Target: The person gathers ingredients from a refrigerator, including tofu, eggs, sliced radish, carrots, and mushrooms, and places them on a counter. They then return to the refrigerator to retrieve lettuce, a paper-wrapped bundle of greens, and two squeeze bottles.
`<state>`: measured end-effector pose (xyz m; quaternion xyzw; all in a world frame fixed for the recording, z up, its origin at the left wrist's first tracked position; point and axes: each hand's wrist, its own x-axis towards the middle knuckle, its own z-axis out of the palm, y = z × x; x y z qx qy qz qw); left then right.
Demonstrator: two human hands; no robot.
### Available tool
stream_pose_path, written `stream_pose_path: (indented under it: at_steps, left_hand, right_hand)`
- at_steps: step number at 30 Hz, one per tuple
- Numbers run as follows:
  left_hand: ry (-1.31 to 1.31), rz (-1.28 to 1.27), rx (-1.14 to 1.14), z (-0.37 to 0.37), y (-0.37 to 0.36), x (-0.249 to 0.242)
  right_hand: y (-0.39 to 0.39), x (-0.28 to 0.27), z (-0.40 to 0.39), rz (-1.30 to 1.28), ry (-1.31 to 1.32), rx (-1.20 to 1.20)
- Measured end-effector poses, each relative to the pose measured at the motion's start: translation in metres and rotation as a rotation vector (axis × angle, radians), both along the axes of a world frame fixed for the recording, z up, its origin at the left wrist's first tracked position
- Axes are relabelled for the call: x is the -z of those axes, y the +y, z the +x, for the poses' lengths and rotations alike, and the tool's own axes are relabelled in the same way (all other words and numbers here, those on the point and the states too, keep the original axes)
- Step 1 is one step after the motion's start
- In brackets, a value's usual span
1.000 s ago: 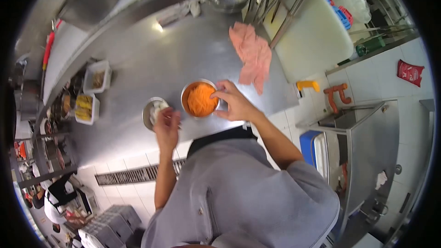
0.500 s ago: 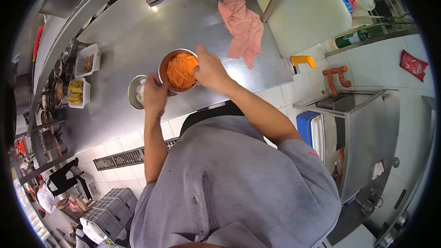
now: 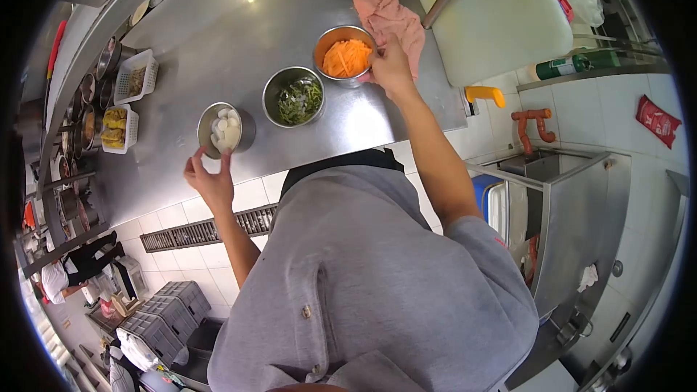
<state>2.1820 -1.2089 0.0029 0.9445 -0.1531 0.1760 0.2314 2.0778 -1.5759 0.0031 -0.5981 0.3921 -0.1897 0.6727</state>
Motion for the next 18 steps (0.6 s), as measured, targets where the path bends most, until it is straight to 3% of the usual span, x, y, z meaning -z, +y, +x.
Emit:
stream_pose_path:
  at_steps: [1,3,4,6,8,10,11,13,16,18]
  left_hand:
    - [0.214,-0.143,0.055,-0.001,0.007,0.007]
    - [0.265,-0.166,0.138,-0.002,0.009,0.024]
    - [0.312,-0.191,0.235,0.000,0.010,0.030]
    - [0.383,-0.241,0.181,-0.002,0.000,0.023]
    - [0.451,-0.372,0.067,0.003,-0.004,0.030]
    - [0.247,-0.386,0.145,0.005,0.000,0.035]
    - [0.175,-0.405,0.202,0.006,0.003,0.037]
    - [0.423,-0.503,0.158,0.000,0.005,0.012]
    - [0.538,-0.447,0.231,-0.001,0.014,-0.016]
    - [0.511,-0.485,0.283,0.003,0.014,-0.022]
  right_hand:
    - [0.002,0.009,-0.002,0.002,-0.003,-0.006]
    - [0.011,0.017,-0.012,-0.950,0.165,-0.025]
    - [0.019,0.014,-0.015,-0.946,0.154,-0.038]
    - [0.045,-0.017,-0.022,-1.329,0.197,-0.081]
    - [0.067,-0.010,-0.027,-0.937,0.147,-0.534]
    - [0.087,0.024,-0.027,-0.933,0.120,-0.827]
    - [0.097,0.028,-0.026,-1.029,0.225,-0.861]
    - [0.098,0.034,-0.025,-1.087,0.194,-0.813]
    - [0.079,-0.008,-0.030,-1.064,0.084,-0.838]
    - [0.056,-0.075,-0.044,-0.963,-0.050,-0.850]
